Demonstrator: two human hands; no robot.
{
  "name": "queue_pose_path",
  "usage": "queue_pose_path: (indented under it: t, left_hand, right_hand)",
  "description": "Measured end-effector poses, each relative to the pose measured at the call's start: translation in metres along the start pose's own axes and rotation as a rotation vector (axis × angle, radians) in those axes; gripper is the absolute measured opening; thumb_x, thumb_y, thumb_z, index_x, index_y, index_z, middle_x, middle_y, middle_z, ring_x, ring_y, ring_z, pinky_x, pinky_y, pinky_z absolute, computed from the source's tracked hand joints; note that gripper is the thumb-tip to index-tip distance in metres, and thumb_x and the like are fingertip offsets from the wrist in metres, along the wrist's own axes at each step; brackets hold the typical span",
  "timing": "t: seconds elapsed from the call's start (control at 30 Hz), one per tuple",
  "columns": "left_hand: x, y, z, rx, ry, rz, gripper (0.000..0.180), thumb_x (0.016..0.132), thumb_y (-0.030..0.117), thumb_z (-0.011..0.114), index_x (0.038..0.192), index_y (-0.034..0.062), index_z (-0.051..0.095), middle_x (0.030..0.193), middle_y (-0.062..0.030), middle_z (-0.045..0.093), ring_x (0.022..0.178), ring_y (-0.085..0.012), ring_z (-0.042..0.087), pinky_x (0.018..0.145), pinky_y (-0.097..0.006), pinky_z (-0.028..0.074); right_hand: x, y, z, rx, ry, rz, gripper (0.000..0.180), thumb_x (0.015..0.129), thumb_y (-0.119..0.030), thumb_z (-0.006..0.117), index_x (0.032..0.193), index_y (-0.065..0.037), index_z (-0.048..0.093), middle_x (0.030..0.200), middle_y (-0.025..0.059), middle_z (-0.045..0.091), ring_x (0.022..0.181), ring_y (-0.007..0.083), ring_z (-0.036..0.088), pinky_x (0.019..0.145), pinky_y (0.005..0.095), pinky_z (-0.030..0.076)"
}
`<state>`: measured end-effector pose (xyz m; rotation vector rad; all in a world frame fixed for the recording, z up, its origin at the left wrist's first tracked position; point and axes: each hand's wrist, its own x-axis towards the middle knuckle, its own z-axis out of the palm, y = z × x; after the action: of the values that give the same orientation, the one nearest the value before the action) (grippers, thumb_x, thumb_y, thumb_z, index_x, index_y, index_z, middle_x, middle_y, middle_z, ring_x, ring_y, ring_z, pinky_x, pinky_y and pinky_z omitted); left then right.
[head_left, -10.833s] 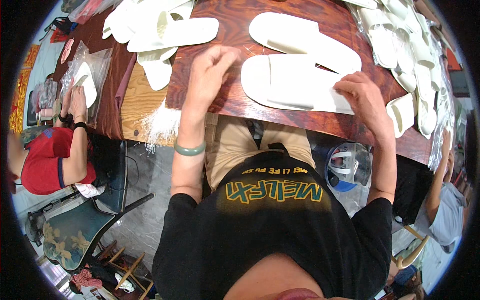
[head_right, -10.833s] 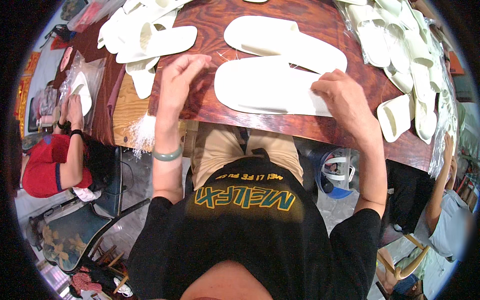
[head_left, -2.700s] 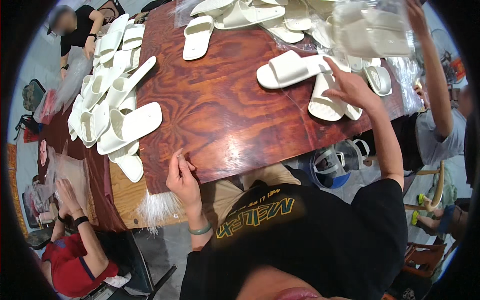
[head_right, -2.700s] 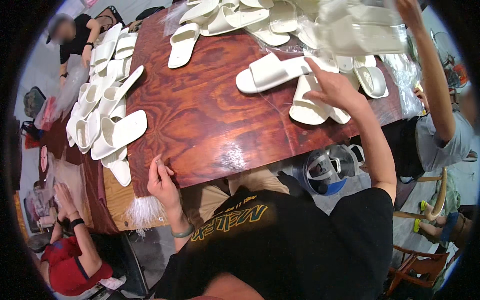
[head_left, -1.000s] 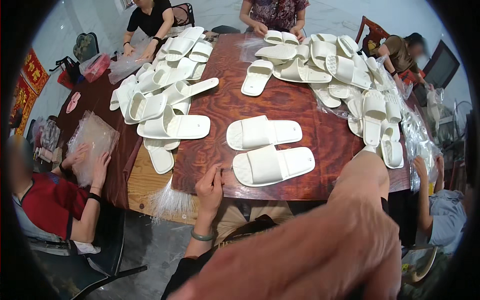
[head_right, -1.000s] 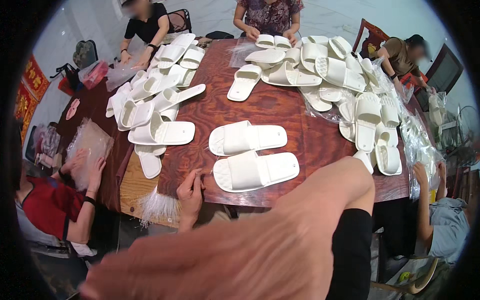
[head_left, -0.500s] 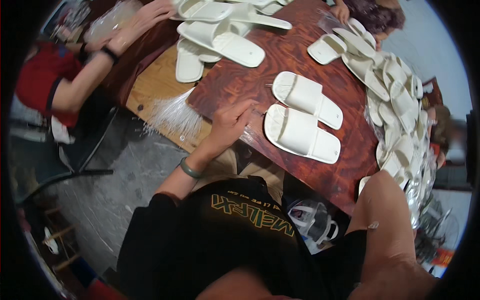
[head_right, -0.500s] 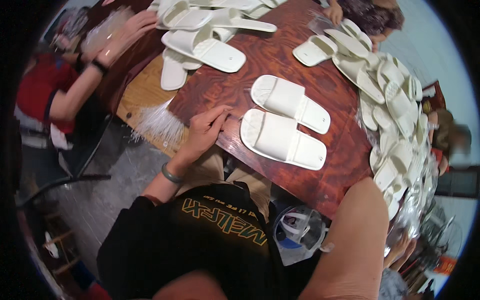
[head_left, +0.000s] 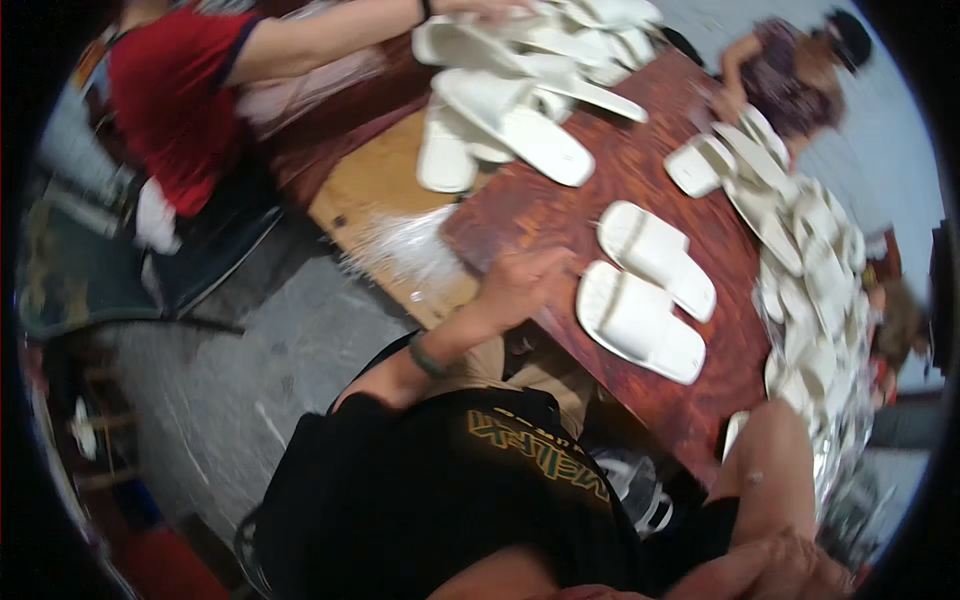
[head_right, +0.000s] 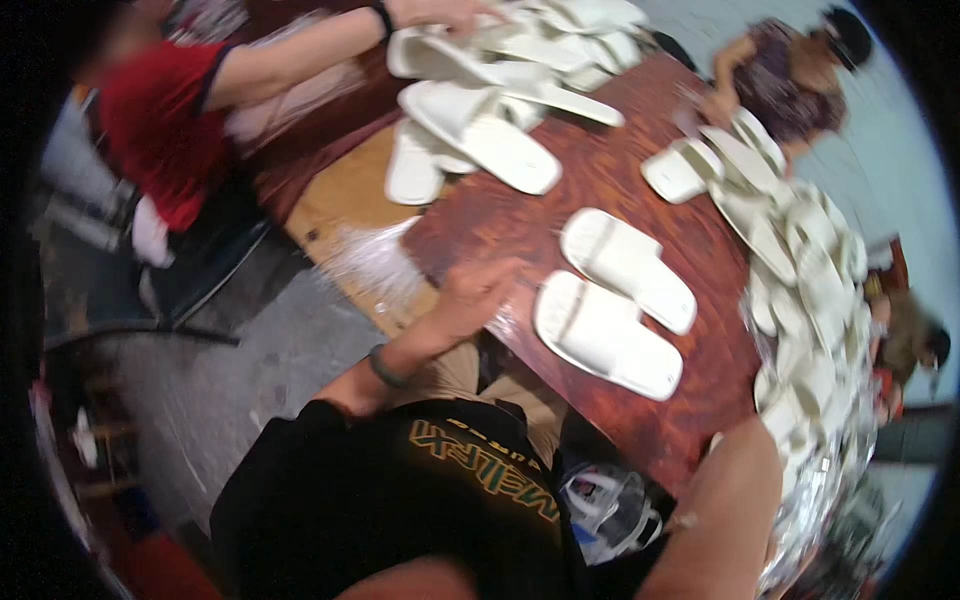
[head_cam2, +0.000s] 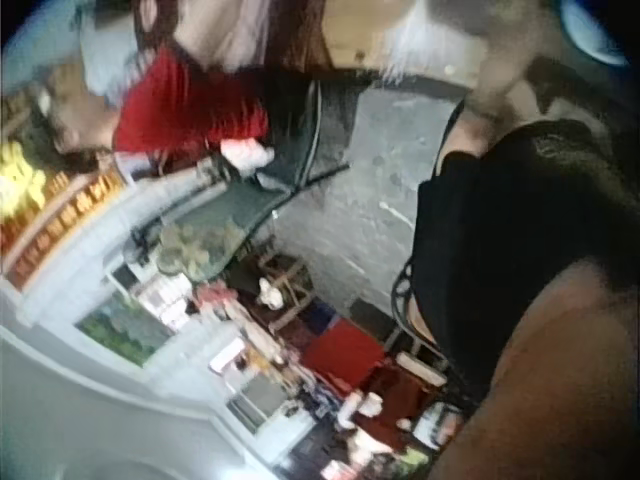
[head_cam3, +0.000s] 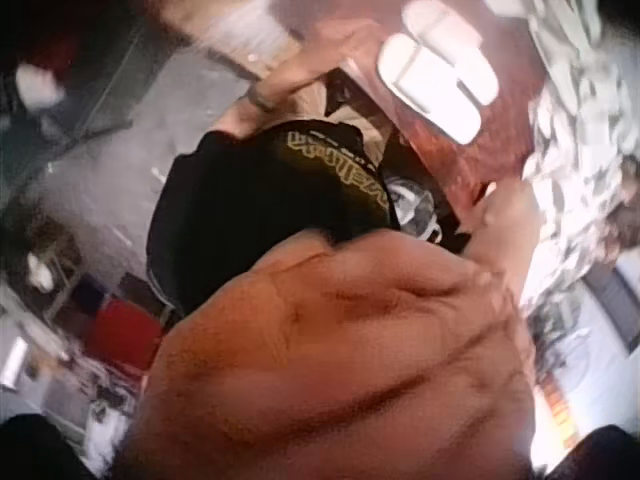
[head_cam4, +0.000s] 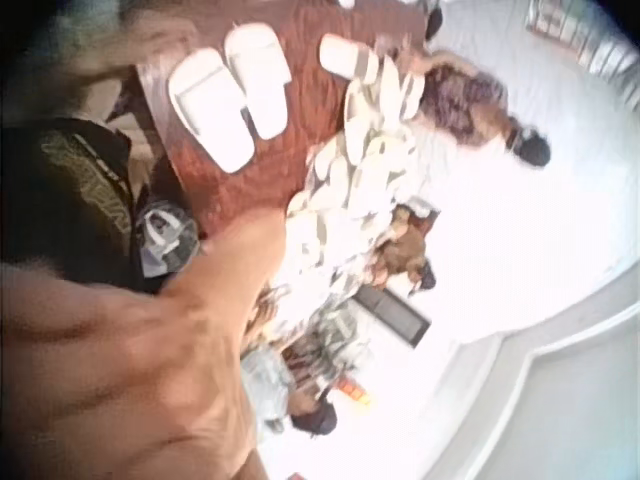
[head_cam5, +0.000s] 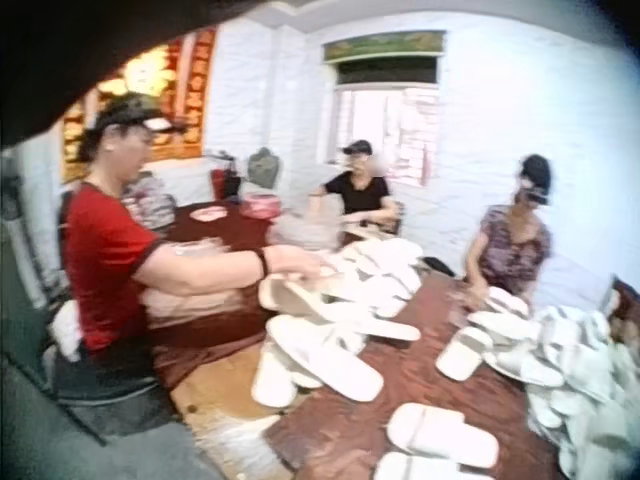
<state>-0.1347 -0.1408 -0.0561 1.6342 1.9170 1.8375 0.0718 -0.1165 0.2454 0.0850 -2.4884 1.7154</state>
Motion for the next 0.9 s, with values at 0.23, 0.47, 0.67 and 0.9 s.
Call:
queue_pose_path:
  t: [0.23, 0.47, 0.67, 0.9]
  left_hand:
    - [0.012, 0.005, 0.001, -0.091, -0.06, -0.16, 0.019, 0.086, 0.002, 0.055, 0.102, 0.0017, 0.065, 0.074, -0.0111, 0.065, 0.058, -0.0162, 0.06, 0.055, -0.029, 0.047]
    - [0.009, 0.005, 0.001, -0.092, -0.132, -0.195, 0.02, 0.088, 0.002, 0.053, 0.104, -0.0009, 0.064, 0.081, -0.0102, 0.067, 0.062, -0.0129, 0.06, 0.059, -0.027, 0.048]
    - [0.024, -0.004, 0.015, -0.078, -0.12, -0.115, 0.021, 0.083, 0.005, 0.058, 0.103, 0.0035, 0.065, 0.084, -0.016, 0.066, 0.069, -0.0282, 0.064, 0.062, -0.035, 0.049]
    - [0.029, -0.009, 0.031, -0.074, -0.072, 0.05, 0.018, 0.082, 0.002, 0.059, 0.099, 0.0021, 0.065, 0.077, -0.0141, 0.065, 0.066, -0.0252, 0.065, 0.057, -0.031, 0.049]
  right_hand:
    - [0.083, 0.016, -0.021, -0.146, 0.531, 0.239, 0.016, 0.091, -0.019, 0.048, 0.092, -0.006, 0.057, 0.066, 0.007, 0.061, 0.049, 0.0248, 0.053, 0.047, 0.0346, 0.041]
    - [0.055, 0.01, -0.031, -0.066, 0.823, 0.312, 0.016, 0.091, -0.019, 0.048, 0.092, -0.006, 0.057, 0.063, 0.0069, 0.06, 0.047, 0.0249, 0.052, 0.046, 0.034, 0.04]
    - [0.151, -0.006, -0.019, 0.159, 0.518, 0.24, 0.016, 0.091, -0.019, 0.048, 0.093, -0.006, 0.056, 0.061, 0.0068, 0.059, 0.045, 0.0251, 0.051, 0.045, 0.0335, 0.04]
    - [0.059, -0.031, 0.008, 0.268, 0.285, 0.202, 0.015, 0.091, -0.018, 0.048, 0.094, -0.006, 0.056, 0.059, 0.0067, 0.058, 0.043, 0.0252, 0.05, 0.044, 0.033, 0.039]
